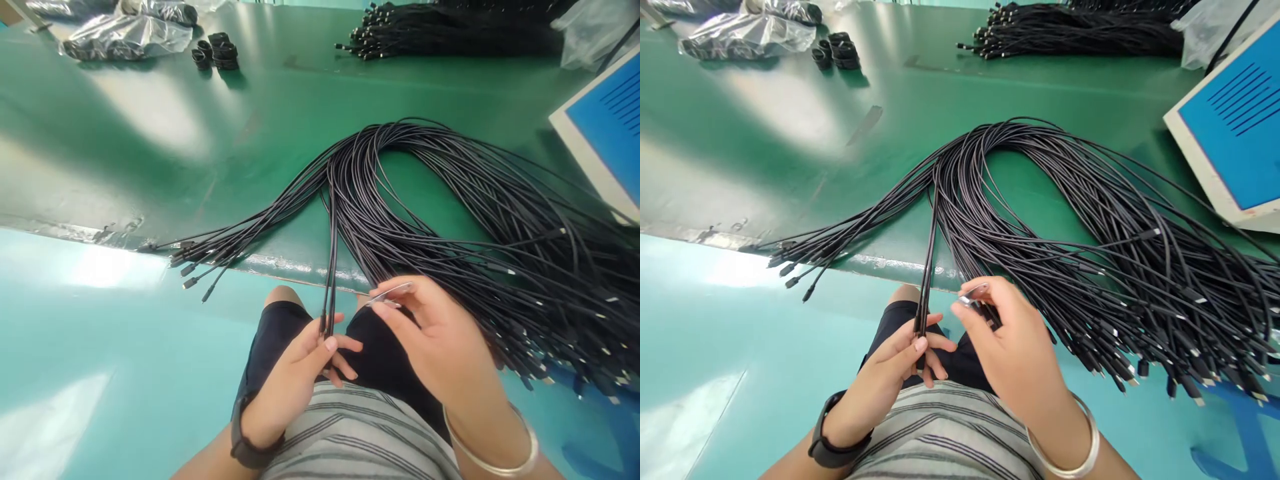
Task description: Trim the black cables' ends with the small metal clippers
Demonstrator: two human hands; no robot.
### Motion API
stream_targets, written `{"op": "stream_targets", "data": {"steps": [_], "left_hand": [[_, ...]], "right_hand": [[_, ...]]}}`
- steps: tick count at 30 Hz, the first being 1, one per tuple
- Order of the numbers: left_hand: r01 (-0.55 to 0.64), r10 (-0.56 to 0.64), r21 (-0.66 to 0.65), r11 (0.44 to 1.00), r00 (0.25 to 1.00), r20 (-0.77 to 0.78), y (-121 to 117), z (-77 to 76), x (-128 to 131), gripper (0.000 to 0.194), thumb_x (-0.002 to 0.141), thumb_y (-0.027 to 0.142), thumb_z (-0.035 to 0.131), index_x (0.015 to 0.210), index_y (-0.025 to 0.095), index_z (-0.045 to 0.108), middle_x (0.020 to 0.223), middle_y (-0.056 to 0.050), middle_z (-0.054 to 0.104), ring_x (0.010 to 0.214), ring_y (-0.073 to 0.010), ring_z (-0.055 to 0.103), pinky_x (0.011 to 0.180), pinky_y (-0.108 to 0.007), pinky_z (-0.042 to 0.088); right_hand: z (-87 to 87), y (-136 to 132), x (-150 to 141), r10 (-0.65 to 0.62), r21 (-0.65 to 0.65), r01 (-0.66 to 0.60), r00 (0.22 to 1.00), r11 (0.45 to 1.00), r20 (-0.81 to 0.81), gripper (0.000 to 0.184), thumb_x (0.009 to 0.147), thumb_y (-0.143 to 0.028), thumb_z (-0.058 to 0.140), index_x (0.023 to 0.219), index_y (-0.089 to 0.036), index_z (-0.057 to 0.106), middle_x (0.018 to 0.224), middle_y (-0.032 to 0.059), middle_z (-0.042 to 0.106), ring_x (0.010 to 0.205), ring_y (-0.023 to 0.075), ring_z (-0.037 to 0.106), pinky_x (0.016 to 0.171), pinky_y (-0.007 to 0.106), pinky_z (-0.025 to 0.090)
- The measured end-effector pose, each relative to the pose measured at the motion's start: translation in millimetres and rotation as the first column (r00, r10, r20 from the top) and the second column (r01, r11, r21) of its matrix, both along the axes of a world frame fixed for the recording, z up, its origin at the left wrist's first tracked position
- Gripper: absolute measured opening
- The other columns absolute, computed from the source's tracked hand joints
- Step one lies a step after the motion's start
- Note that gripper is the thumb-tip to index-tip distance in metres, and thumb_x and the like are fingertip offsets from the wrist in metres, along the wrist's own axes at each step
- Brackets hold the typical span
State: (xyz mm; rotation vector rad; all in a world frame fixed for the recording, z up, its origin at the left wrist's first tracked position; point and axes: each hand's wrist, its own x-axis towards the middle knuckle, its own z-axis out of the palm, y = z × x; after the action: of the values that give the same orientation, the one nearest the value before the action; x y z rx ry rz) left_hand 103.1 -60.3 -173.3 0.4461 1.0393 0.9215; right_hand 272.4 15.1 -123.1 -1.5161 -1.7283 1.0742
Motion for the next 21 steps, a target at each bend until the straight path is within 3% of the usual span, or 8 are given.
{"op": "stream_targets", "data": {"steps": [2, 5, 7, 9, 12, 14, 17, 21], "left_hand": [[0.022, -0.022, -0.009, 1.0, 1.0, -0.012, -7.5, -3.1, -5.5, 0.038, 0.092, 0.033, 0.057, 0.128, 0.018, 0.053, 0.111, -0.013, 0.071, 0.078, -0.0174, 0.069, 0.065, -0.027, 0.051], [0.074, -0.074, -0.011, 0.997, 0.997, -0.018, -16.3, -2.5, -10.8, 0.035, 0.093, 0.031, 0.057, 0.125, 0.017, 0.057, 0.113, -0.014, 0.071, 0.083, -0.0182, 0.07, 0.07, -0.029, 0.053], [0.115, -0.116, -0.022, 0.993, 0.993, -0.014, -19.8, 1.4, -12.1, 0.031, 0.093, 0.032, 0.056, 0.119, 0.015, 0.062, 0.106, -0.014, 0.073, 0.08, -0.0177, 0.071, 0.068, -0.028, 0.054], [0.122, -0.122, -0.046, 0.991, 0.992, -0.001, -21.3, 7.1, -12.0, 0.027, 0.093, 0.033, 0.056, 0.109, 0.013, 0.066, 0.096, -0.013, 0.075, 0.073, -0.0167, 0.071, 0.062, -0.025, 0.054], [0.076, -0.074, -0.066, 0.995, 0.996, 0.042, -20.2, 15.9, -10.7, 0.028, 0.094, 0.035, 0.054, 0.1, 0.012, 0.068, 0.087, -0.011, 0.075, 0.063, -0.0144, 0.07, 0.054, -0.021, 0.053], [0.047, -0.043, -0.054, 0.997, 0.997, 0.068, -17.8, 20.1, -10.1, 0.028, 0.094, 0.036, 0.053, 0.102, 0.012, 0.066, 0.083, -0.009, 0.074, 0.058, -0.0126, 0.069, 0.051, -0.019, 0.052], [0.033, -0.03, -0.033, 0.999, 0.996, 0.078, -13.0, 23.2, -9.2, 0.025, 0.092, 0.036, 0.057, 0.101, 0.013, 0.064, 0.079, -0.007, 0.074, 0.05, -0.0098, 0.066, 0.046, -0.017, 0.05], [0.022, -0.02, -0.022, 1.0, 0.994, 0.105, -7.2, 26.7, -5.1, 0.025, 0.083, 0.037, 0.07, 0.086, 0.013, 0.062, 0.076, -0.006, 0.074, 0.048, -0.0117, 0.067, 0.042, -0.016, 0.05]], "right_hand": [[-1.3, 3.9, 8.7, -0.101, 0.232, 0.051, 0.972, 0.971, 0.21, 0.01, 0.088, -0.03, 0.063, 0.098, -0.026, 0.062, 0.097, 0.0038, 0.07, 0.09, 0.0233, 0.065, 0.081, 0.038, 0.051], [-6.6, 7.8, 15.7, -0.235, 0.497, 0.014, 0.892, 0.868, 0.385, 0.013, 0.088, -0.024, 0.062, 0.1, -0.021, 0.061, 0.099, 0.0092, 0.069, 0.101, 0.0275, 0.063, 0.098, 0.048, 0.044], [-9.4, 4.5, 14.7, -0.262, 0.581, 0.0, 0.893, 0.814, 0.367, 0.014, 0.087, -0.02, 0.063, 0.101, -0.019, 0.061, 0.1, 0.0106, 0.069, 0.109, 0.0287, 0.06, 0.108, 0.053, 0.033], [-9.3, -4.2, 10.1, -0.26, 0.583, 0.077, 0.936, 0.809, 0.237, 0.015, 0.086, -0.02, 0.065, 0.1, -0.02, 0.062, 0.101, 0.0095, 0.069, 0.11, 0.0278, 0.06, 0.108, 0.051, 0.035], [-6.0, -20.7, 0.1, -0.178, 0.277, 0.184, 0.983, 0.943, -0.045, 0.01, 0.087, -0.023, 0.065, 0.097, -0.025, 0.066, 0.1, 0.0047, 0.071, 0.099, 0.0231, 0.065, 0.093, 0.041, 0.049], [-5.4, -29.0, -6.4, -0.108, -0.049, 0.098, 0.958, 0.994, -0.266, 0.007, 0.088, -0.026, 0.065, 0.095, -0.027, 0.067, 0.099, 0.0024, 0.072, 0.097, 0.0202, 0.067, 0.086, 0.034, 0.052], [-9.7, -34.8, -13.3, -0.112, -0.332, -0.101, 0.816, 0.938, -0.567, 0.006, 0.087, -0.03, 0.068, 0.092, -0.027, 0.066, 0.097, 0.0007, 0.072, 0.099, 0.0187, 0.067, 0.087, 0.031, 0.052], [-14.5, -36.1, -16.8, -0.188, -0.446, -0.226, 0.68, 0.866, -0.709, 0.008, 0.086, -0.03, 0.069, 0.092, -0.026, 0.065, 0.09, -0.0002, 0.071, 0.086, 0.0157, 0.066, 0.083, 0.029, 0.052]]}}
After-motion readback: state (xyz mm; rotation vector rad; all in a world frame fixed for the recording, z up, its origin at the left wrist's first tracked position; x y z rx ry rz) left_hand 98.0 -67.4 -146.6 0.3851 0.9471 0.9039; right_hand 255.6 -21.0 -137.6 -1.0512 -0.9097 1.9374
